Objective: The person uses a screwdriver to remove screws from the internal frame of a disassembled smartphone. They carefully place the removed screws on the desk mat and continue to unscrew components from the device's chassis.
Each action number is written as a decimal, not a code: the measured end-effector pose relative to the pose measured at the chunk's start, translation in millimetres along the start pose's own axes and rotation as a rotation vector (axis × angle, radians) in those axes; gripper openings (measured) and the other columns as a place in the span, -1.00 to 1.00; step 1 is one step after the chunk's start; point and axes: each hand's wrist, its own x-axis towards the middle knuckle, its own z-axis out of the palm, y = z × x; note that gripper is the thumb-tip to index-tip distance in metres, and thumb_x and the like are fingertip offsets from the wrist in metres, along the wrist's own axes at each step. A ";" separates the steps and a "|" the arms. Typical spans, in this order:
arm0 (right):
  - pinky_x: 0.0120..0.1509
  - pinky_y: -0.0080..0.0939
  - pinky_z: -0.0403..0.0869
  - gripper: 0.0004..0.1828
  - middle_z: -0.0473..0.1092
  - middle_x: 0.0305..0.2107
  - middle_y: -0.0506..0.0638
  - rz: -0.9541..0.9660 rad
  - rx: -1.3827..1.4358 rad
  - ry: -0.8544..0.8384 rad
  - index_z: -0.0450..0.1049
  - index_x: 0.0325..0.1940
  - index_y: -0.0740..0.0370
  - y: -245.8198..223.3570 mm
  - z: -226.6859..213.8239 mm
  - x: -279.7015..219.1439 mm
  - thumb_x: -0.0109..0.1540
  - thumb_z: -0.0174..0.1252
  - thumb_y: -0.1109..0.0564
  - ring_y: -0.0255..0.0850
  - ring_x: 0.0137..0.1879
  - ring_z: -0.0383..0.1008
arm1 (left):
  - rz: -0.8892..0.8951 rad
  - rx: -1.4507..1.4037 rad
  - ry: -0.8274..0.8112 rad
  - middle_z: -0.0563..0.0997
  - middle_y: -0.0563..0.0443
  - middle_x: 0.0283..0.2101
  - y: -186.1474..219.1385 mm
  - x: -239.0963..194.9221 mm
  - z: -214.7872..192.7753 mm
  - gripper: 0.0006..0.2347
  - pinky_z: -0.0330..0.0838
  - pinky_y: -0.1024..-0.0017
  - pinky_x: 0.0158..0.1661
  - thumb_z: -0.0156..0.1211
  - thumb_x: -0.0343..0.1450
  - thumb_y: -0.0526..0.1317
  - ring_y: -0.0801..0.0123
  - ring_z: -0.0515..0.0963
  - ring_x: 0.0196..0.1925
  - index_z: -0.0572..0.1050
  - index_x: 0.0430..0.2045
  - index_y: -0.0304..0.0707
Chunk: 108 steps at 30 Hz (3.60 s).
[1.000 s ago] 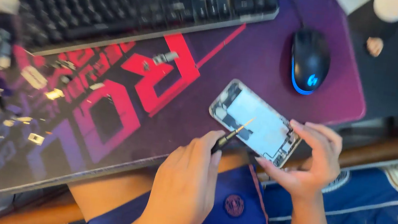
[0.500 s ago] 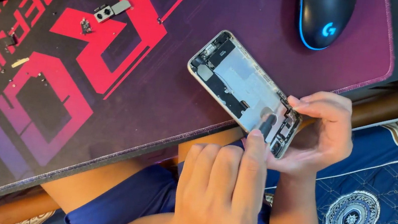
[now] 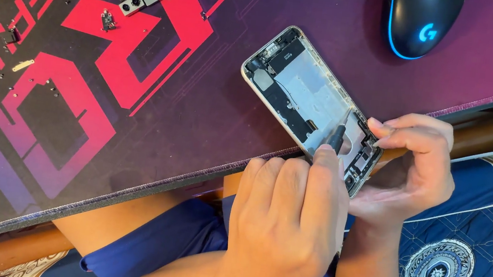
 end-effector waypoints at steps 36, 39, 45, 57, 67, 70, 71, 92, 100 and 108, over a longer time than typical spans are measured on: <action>0.04 -0.14 0.38 -0.72 0.41 -0.33 0.24 -0.074 -0.020 -0.097 0.35 -0.39 0.38 -5.3 -19.3 17.6 0.07 0.30 0.17 0.00 -0.16 0.41 | -0.031 -0.064 -0.125 0.32 -0.03 -0.47 7.1 8.5 -9.3 -0.86 0.26 0.21 -0.36 -0.07 0.58 -0.36 0.11 0.36 -0.45 0.50 -0.27 -0.30; 0.00 -0.21 0.41 -0.64 0.42 -0.36 0.16 -0.071 0.038 -0.116 0.35 -0.43 0.31 0.2 -20.6 25.3 -0.08 0.33 0.07 -0.09 -0.19 0.43 | -0.009 0.069 -0.025 0.31 0.05 -0.58 2.3 8.9 2.3 -0.79 0.27 0.27 -0.44 0.07 0.59 -0.18 0.19 0.35 -0.55 0.41 -0.47 -0.19; 0.01 -0.23 0.47 -0.50 0.47 -0.30 0.05 0.001 0.100 -0.135 0.39 -0.36 0.24 14.9 -26.7 11.7 -0.17 0.36 -0.11 -0.17 -0.11 0.45 | -0.056 -0.027 -0.051 0.36 -0.07 -0.38 5.1 4.7 -10.0 -0.76 0.27 0.21 -0.35 -0.01 0.50 -0.20 0.10 0.34 -0.42 0.43 -0.02 -0.34; 0.09 -0.12 0.44 -0.39 0.51 -0.25 0.11 -0.056 0.138 -0.136 0.32 -0.33 0.27 21.5 -24.7 6.7 -0.09 0.40 -0.23 -0.08 -0.07 0.42 | 0.017 -0.084 -0.037 0.39 -0.13 -0.36 7.7 1.8 -13.5 -0.79 0.19 0.21 -0.37 -0.13 0.53 -0.37 0.08 0.30 -0.45 0.37 0.02 -0.45; 0.09 -0.12 0.44 -0.53 0.48 -0.29 0.16 -0.044 0.125 -0.146 0.34 -0.32 0.34 20.8 -24.3 5.1 -0.14 0.36 0.05 0.00 -0.04 0.44 | 0.069 -0.032 0.016 0.28 0.02 -0.47 8.8 -3.9 -6.6 -0.79 0.13 0.29 -0.42 -0.19 0.61 -0.31 0.26 0.21 -0.52 0.42 -0.03 -0.45; 0.12 -0.08 0.41 -0.10 0.48 -0.23 0.18 -0.031 0.151 -0.116 0.33 -0.29 0.34 21.4 -21.9 1.6 -0.30 0.30 -0.48 -0.03 -0.04 0.41 | -0.009 0.042 0.080 0.36 0.10 -0.46 9.5 -11.0 -0.8 -0.65 0.21 0.36 -0.45 -0.18 0.63 -0.03 0.33 0.31 -0.54 0.39 -0.02 -0.44; 0.12 -0.08 0.41 -0.10 0.48 -0.23 0.18 -0.029 0.153 -0.118 0.33 -0.29 0.34 20.7 -20.7 2.6 -0.30 0.30 -0.48 -0.03 -0.04 0.41 | -0.010 0.045 0.078 0.36 0.10 -0.46 9.1 -10.9 -3.1 -0.65 0.21 0.36 -0.45 -0.18 0.63 -0.03 0.33 0.31 -0.54 0.39 -0.02 -0.44; 0.08 -0.03 0.44 -0.48 0.48 -0.29 0.22 -0.140 0.091 -0.139 0.32 -0.32 0.39 19.5 -23.0 5.7 -0.04 0.35 -0.07 0.07 -0.09 0.46 | 0.061 0.069 0.045 0.47 0.10 -0.51 3.1 -15.0 -26.9 -0.81 0.40 0.47 -0.44 0.29 0.54 -0.16 0.46 0.50 -0.52 0.55 -0.33 -0.34; 0.15 0.02 0.41 -0.16 0.51 -0.22 0.28 -0.236 0.135 -0.206 0.36 -0.29 0.43 52.0 -30.2 3.2 -0.22 0.47 -0.33 0.11 -0.05 0.49 | -0.166 0.053 0.168 0.70 0.01 -0.19 -57.2 6.7 -42.1 -0.84 0.39 0.49 -0.43 0.47 0.43 -0.32 0.47 0.62 -0.45 0.53 -0.46 -0.16; 0.16 0.02 0.41 -0.16 0.50 -0.22 0.31 -0.215 0.140 -0.188 0.34 -0.28 0.41 53.1 -27.8 -1.4 -0.23 0.44 -0.34 0.11 -0.04 0.49 | -0.333 0.113 0.042 0.54 0.24 -0.45 -81.3 33.7 -7.7 -0.94 0.27 0.26 -0.60 0.09 0.57 -0.22 0.30 0.51 -0.52 0.40 -0.20 -0.14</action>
